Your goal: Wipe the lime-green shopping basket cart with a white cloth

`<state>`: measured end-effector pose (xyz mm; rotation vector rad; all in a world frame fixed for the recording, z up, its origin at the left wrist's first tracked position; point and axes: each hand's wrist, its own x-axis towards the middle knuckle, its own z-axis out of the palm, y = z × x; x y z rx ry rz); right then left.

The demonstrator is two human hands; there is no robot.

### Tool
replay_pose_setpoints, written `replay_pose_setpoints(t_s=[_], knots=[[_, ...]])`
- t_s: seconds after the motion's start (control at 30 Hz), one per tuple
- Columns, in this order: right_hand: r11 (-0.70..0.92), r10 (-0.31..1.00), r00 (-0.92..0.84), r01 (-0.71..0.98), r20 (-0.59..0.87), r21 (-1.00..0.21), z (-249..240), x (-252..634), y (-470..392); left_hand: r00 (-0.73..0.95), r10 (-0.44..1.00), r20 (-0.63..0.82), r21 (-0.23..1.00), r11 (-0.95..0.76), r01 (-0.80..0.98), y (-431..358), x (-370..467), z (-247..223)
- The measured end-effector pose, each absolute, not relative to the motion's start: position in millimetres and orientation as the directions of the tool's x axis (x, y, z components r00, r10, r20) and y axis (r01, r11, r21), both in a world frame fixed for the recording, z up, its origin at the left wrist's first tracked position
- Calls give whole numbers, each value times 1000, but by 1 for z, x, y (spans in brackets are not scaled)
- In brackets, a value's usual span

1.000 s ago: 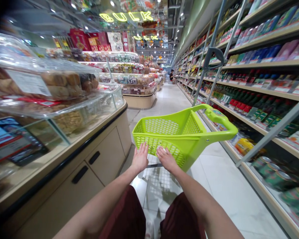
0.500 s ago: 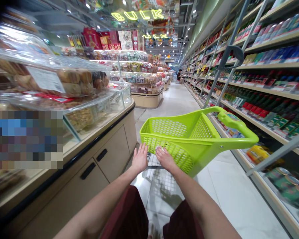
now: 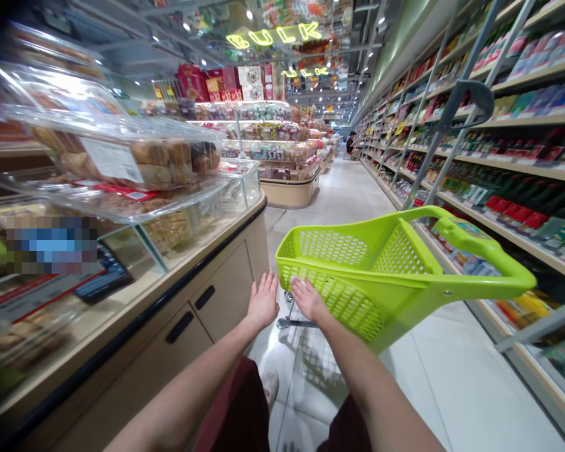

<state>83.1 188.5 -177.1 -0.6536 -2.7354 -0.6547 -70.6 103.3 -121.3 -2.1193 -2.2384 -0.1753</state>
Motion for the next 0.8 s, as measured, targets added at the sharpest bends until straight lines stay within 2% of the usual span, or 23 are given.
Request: replay_pose_setpoints(t_s=[0.13, 0.3, 0.43, 0.6, 0.8], knots=[[813, 304, -864, 455, 402, 363, -167, 72, 182, -86, 993, 80, 65, 81, 995, 107, -78, -125], [775, 362, -809, 537, 463, 332, -129, 34, 198, -126, 990, 66, 86, 120, 989, 111, -77, -126], [785, 392, -842, 516, 372, 342, -155, 44, 205, -108, 990, 92, 85, 100, 991, 110, -81, -129], [811, 397, -870, 482, 294, 332, -188, 83, 183, -148, 988, 34, 104, 143, 984, 106, -85, -133], [739, 431, -792, 585, 432, 334, -135, 91, 172, -84, 995, 62, 122, 76, 990, 103, -59, -126]])
